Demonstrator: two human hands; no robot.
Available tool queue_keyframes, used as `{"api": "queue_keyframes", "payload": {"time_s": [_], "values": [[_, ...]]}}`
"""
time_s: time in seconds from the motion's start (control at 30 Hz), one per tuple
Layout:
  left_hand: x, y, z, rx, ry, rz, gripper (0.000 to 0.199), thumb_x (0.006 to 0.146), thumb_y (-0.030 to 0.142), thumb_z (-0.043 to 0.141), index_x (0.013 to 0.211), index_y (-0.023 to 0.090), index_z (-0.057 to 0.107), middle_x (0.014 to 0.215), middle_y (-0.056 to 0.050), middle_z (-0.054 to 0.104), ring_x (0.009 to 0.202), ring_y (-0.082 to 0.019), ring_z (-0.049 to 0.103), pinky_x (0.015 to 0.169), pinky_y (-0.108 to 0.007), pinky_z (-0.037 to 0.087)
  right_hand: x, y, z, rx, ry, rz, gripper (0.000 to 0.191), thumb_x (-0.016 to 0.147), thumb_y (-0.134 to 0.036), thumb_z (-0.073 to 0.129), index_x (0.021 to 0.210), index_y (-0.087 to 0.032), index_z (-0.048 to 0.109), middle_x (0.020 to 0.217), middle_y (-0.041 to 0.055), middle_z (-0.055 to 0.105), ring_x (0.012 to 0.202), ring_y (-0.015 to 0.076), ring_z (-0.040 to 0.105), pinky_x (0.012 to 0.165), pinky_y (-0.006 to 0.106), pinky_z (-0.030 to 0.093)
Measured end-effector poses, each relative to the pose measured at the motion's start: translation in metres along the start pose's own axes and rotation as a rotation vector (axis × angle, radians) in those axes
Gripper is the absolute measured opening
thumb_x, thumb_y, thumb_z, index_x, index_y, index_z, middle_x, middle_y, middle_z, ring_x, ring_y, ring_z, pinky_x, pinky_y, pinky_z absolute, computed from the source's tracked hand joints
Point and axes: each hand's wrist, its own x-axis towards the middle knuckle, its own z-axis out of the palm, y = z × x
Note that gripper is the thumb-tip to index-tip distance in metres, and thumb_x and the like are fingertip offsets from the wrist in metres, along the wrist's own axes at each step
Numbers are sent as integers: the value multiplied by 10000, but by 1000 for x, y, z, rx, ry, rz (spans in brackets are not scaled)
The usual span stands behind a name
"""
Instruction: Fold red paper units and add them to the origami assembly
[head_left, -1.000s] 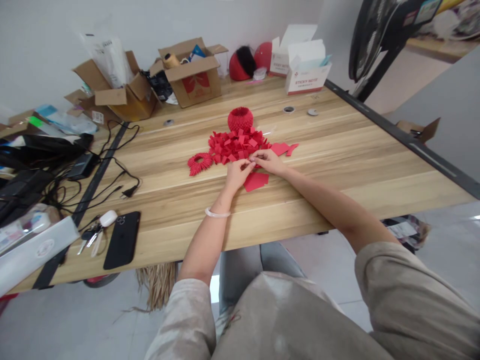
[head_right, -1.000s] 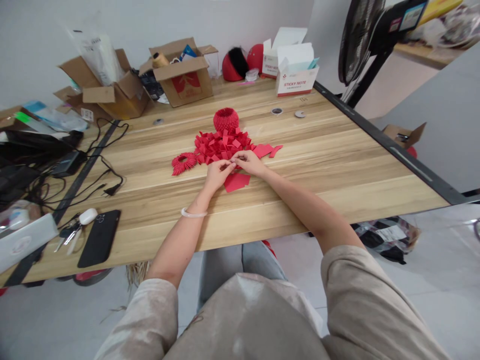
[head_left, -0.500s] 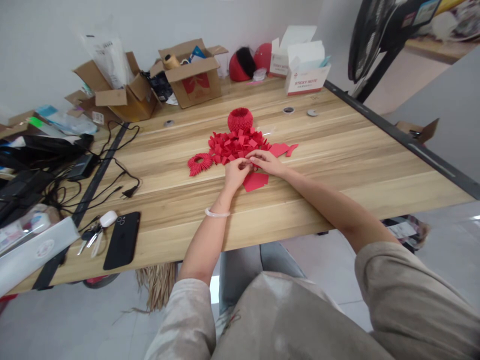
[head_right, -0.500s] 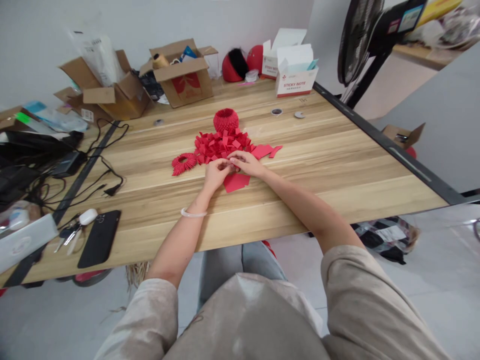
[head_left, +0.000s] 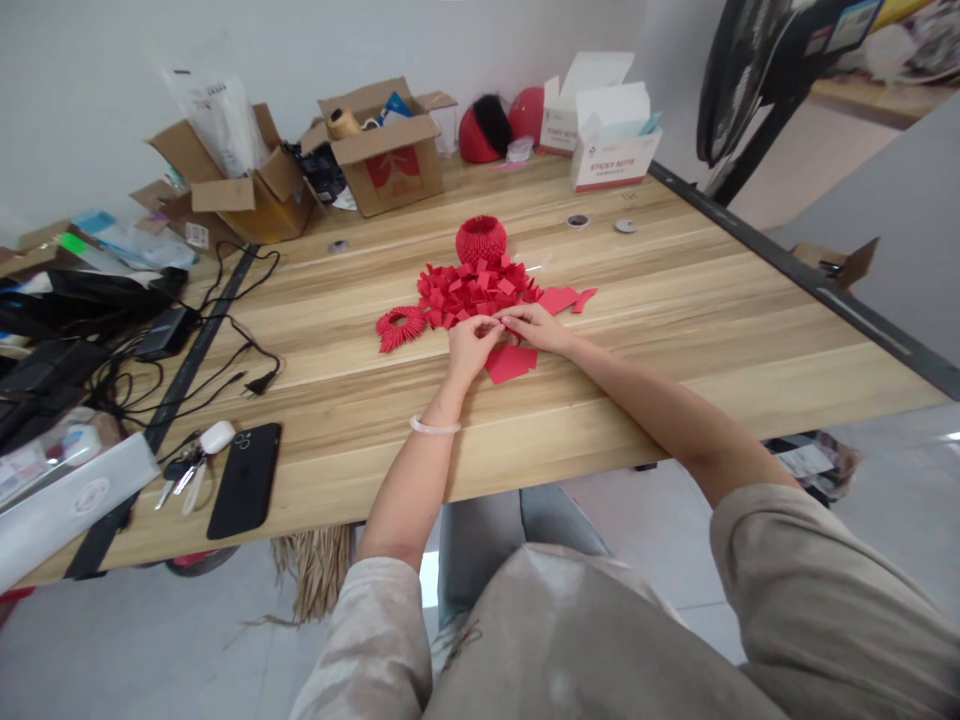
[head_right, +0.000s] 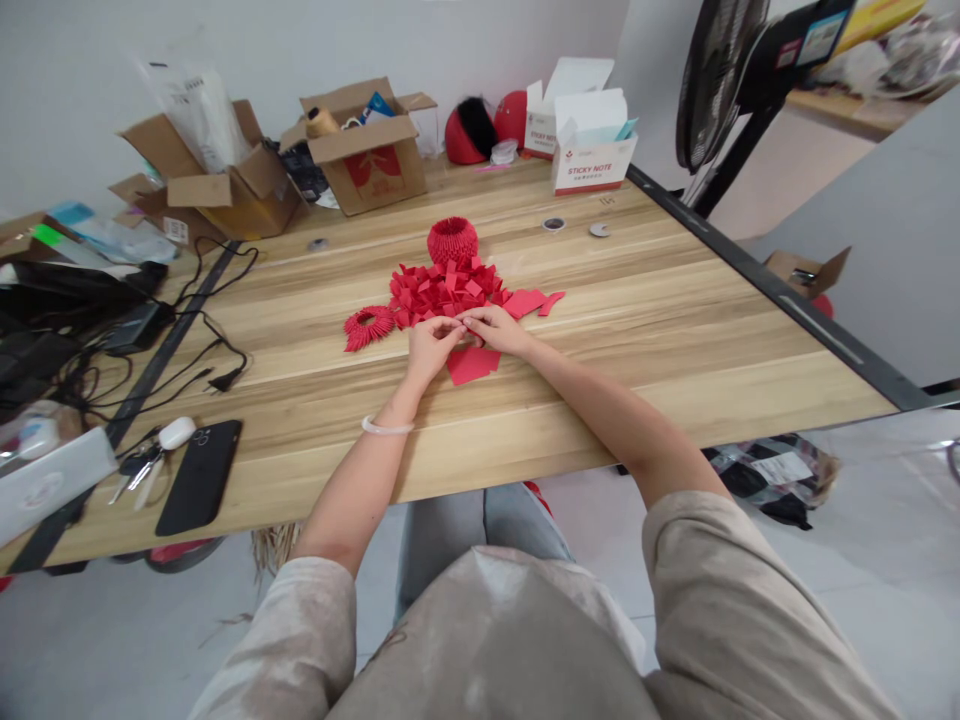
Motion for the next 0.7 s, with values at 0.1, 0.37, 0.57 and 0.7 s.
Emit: {"api": "queue_keyframes", "payload": {"time_s": [0.1, 0.37, 0.57, 0.7], "values": [[0, -1, 1, -30, 24, -9, 126, 713, 253, 636, 765, 145, 676, 707, -43, 678, 662, -133, 624, 701, -259, 494, 0, 2, 1, 53, 21, 14, 353, 786, -408, 559, 966, -128, 676, 668, 2, 642, 507, 86, 521, 537, 209, 443], [3, 2, 1, -154, 139, -24, 75, 678, 179, 635, 742, 140, 634, 723, -36, 655, 655, -116, 596, 663, -239, 484, 0, 2, 3, 148, 102, 66, 401, 691, -382, 675, 1005, -133, 675, 841, 52, 711, 733, 149, 641, 703, 250, 507], [5, 6, -1, -262, 201, -42, 70, 663, 159, 646, 721, 146, 609, 696, -17, 638, 636, -108, 590, 663, -237, 484, 0, 2, 2, 212, 103, 110, 376, 645, -392, 725, 893, -112, 681, 645, 22, 673, 563, 108, 592, 605, 231, 502], [5, 6, -1, -302, 203, -42, 78, 664, 164, 647, 730, 147, 608, 707, -18, 642, 654, -109, 603, 676, -239, 494, -1, 0, 2, 155, 47, 113, 327, 638, -427, 725, 713, -111, 683, 624, 36, 668, 572, 111, 590, 601, 227, 498]]}}
